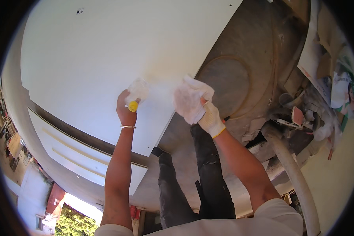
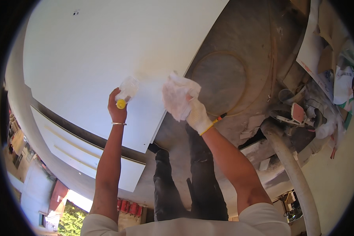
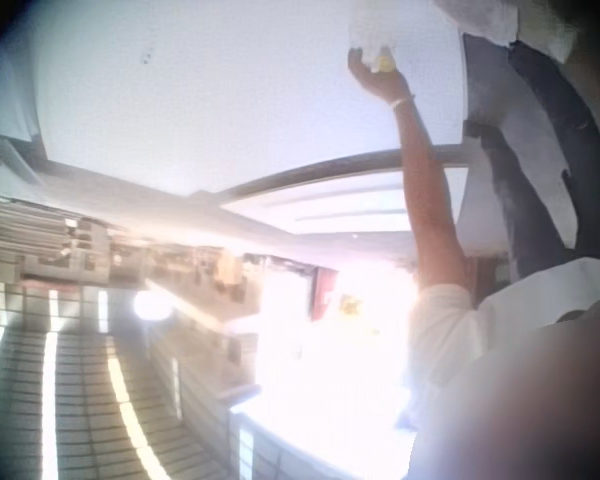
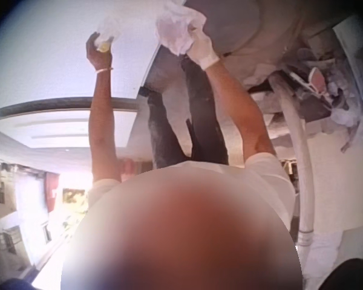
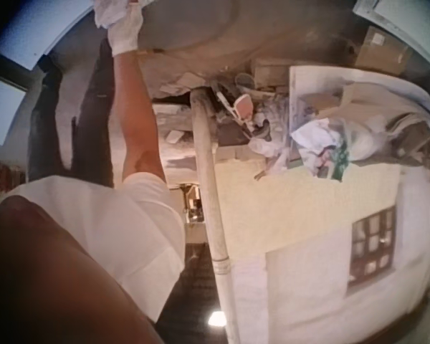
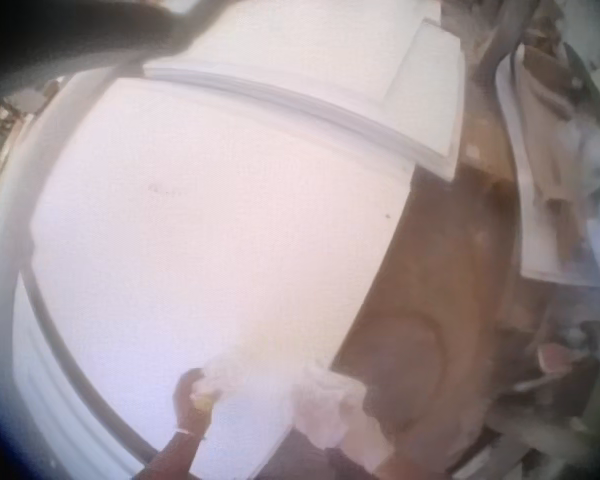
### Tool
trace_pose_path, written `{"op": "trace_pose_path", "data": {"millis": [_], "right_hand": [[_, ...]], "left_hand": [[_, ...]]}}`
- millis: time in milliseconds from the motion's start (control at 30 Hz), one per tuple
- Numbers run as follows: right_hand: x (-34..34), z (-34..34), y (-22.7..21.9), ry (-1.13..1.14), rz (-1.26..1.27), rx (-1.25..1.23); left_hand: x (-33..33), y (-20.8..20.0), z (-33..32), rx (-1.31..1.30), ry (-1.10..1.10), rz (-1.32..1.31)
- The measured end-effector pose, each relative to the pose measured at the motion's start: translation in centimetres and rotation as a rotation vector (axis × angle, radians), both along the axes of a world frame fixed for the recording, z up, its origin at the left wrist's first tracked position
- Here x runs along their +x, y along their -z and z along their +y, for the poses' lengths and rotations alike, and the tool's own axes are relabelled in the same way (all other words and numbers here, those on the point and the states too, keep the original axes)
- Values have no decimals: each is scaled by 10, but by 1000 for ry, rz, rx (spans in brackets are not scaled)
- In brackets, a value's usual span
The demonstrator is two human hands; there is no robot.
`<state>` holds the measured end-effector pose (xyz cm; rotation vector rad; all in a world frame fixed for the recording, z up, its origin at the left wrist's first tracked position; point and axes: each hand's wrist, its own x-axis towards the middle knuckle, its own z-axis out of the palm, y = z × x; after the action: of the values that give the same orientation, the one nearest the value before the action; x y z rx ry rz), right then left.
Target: The person wipes a large white panel with a cloth and liquid from a bottle, then flips the panel and uses a yellow tool to scrape or mark its edge. The person continues wiping the panel surface.
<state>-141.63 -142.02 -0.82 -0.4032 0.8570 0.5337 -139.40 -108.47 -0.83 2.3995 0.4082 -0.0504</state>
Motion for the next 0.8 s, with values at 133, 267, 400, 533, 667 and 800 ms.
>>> {"op": "trace_pose_path", "data": {"millis": [133,267,400,533,667,800], "right_hand": [[83,-98,50,-491,-359,-958],[190,-128,100,-883,-932,-1567],[131,-47,150,-1290,-1470,-1719],[24,14,153,-1405,-1767,-1006],[159,-62,143,-1352,-1647,-1458],[306,-115,130,-719,-703,-1825]], "left_hand": [[35,29,18,-49,-289,13],[42,50,48,-132,-355,74],[4,78,77,34,-149,168],[-54,107,116,212,-230,343],[-95,132,146,311,-174,502],[-108,144,152,325,-134,391]]}}
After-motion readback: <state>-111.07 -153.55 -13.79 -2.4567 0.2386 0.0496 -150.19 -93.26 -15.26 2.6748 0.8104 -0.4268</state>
